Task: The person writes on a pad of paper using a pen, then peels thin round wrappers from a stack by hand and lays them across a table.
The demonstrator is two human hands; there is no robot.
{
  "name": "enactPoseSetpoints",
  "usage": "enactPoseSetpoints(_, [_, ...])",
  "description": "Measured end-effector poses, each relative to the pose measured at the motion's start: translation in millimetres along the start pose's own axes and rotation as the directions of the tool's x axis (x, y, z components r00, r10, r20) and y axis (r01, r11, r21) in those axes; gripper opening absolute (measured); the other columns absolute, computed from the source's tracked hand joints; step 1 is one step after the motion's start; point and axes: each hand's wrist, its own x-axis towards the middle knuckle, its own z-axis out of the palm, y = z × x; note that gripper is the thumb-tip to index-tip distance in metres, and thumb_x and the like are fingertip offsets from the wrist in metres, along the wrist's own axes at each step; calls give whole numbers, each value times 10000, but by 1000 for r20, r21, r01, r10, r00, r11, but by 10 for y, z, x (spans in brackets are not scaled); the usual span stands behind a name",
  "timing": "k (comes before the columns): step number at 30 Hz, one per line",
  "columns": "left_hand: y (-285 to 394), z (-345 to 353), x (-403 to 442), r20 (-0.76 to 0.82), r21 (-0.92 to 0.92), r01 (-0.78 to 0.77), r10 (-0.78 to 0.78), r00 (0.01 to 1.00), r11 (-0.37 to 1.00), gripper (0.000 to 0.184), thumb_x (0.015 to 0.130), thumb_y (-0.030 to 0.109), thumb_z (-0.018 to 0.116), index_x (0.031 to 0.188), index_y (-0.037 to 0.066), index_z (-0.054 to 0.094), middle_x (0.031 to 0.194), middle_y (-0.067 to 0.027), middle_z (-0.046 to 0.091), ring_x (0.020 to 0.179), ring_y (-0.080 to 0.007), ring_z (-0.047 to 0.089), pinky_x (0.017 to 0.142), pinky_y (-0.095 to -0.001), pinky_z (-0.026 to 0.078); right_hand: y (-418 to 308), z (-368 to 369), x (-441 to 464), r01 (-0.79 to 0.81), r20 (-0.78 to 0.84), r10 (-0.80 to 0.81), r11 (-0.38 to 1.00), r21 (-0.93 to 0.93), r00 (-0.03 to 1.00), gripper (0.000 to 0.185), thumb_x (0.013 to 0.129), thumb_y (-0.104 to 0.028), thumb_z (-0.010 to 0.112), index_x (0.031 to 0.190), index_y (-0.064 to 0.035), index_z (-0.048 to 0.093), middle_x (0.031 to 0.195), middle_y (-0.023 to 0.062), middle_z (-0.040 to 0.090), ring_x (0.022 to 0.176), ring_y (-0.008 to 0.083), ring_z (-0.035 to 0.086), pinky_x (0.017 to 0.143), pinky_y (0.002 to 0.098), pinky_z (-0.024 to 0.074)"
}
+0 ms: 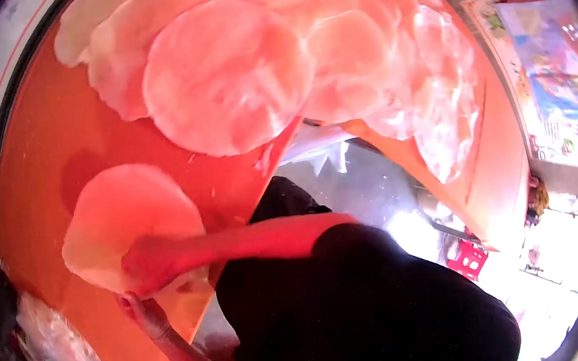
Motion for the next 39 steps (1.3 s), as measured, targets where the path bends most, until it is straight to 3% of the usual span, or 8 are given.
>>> enactPoseSetpoints(6, [129, 193, 1, -90, 102, 31, -22, 996, 994, 346, 901, 218, 542, 1152, -21, 541, 1116, -105, 558, 1004, -193, 531, 883, -325, 428, 417, 678, 309, -58, -88, 96, 930, 363, 991, 229, 683, -236, 614, 710, -11, 643, 736, 207, 632, 698, 344, 632, 620, 422, 480])
enactPoseSetpoints(13, [54, -752, -65, -197, 176, 243, -208, 958, 954, 352, 891, 172, 511, 1173, -38, 528, 1141, -113, 560, 987, -213, 559, 794, -331, 495, -116, 526, 319, -70, -52, 61, 979, -191, 997, 222, 757, -195, 630, 897, -23, 648, 801, 151, 651, 737, 268, 628, 638, 398, 476])
enactPoseSetpoints(17, [111, -827, -276, -202, 134, 79, -51, 978, 988, 449, 930, 235, 477, 1322, 21, 432, 1220, -108, 547, 1060, -230, 569, 821, -354, 533, 123, -87, 251, -32, -151, 39, 998, 52, 988, 192, 792, -165, 603, 897, -11, 650, 778, 128, 649, 691, 229, 621, 617, 366, 484])
enactPoseSetpoints(19, [226, -830, -354, 225, -281, 151, -88, 970, 948, 483, 927, 244, 507, 1348, 30, 405, 1265, -104, 522, 1101, -243, 554, 875, -384, 516, 272, -664, 153, -48, -248, 83, 988, 145, 965, 180, 810, -150, 590, 897, -5, 652, 767, 116, 647, 668, 210, 618, 607, 350, 488])
enactPoseSetpoints(30, [-448, -1491, -224, -140, -126, 147, -164, 977, 981, 546, 881, 233, 610, 1332, 2, 407, 1277, -106, 515, 1111, -249, 547, 909, -392, 493, 1653, -2671, -1775, -631, -702, 552, 753, 188, 450, 229, 872, -204, 594, 915, 17, 638, 718, 101, 638, 621, 186, 606, 578, 315, 485])
enactPoseSetpoints(35, [193, -361, -206, -120, 32, 12, -8, 993, 999, 507, 857, 234, 646, 1257, -19, 462, 1184, -80, 554, 1000, -186, 575, 820, -330, 499, 966, -2259, -1259, -647, -721, -332, 319, -693, 608, 541, 765, -305, 734, 1169, 12, 563, 986, 180, 647, 851, 302, 631, 768, 397, 508])
enactPoseSetpoints(37, [222, -174, -146, -65, 115, -65, 73, 995, 991, 438, 859, 221, 646, 1203, -9, 503, 1095, -54, 592, 921, -145, 583, 772, -283, 490, 761, -1530, -763, -592, -804, -84, 632, -500, 589, 550, 762, -263, 749, 1193, 10, 543, 1031, 167, 633, 872, 259, 625, 747, 354, 513])
enactPoseSetpoints(39, [308, 213, -26, -49, 309, 29, -14, 999, 951, 328, 848, 176, 662, 1109, 3, 564, 981, -26, 617, 846, -109, 581, 747, -248, 476, 725, -672, -487, -160, -387, 182, 983, 89, 904, 492, 772, -239, 707, 1175, -8, 546, 1022, 133, 621, 890, 226, 605, 751, 331, 505])
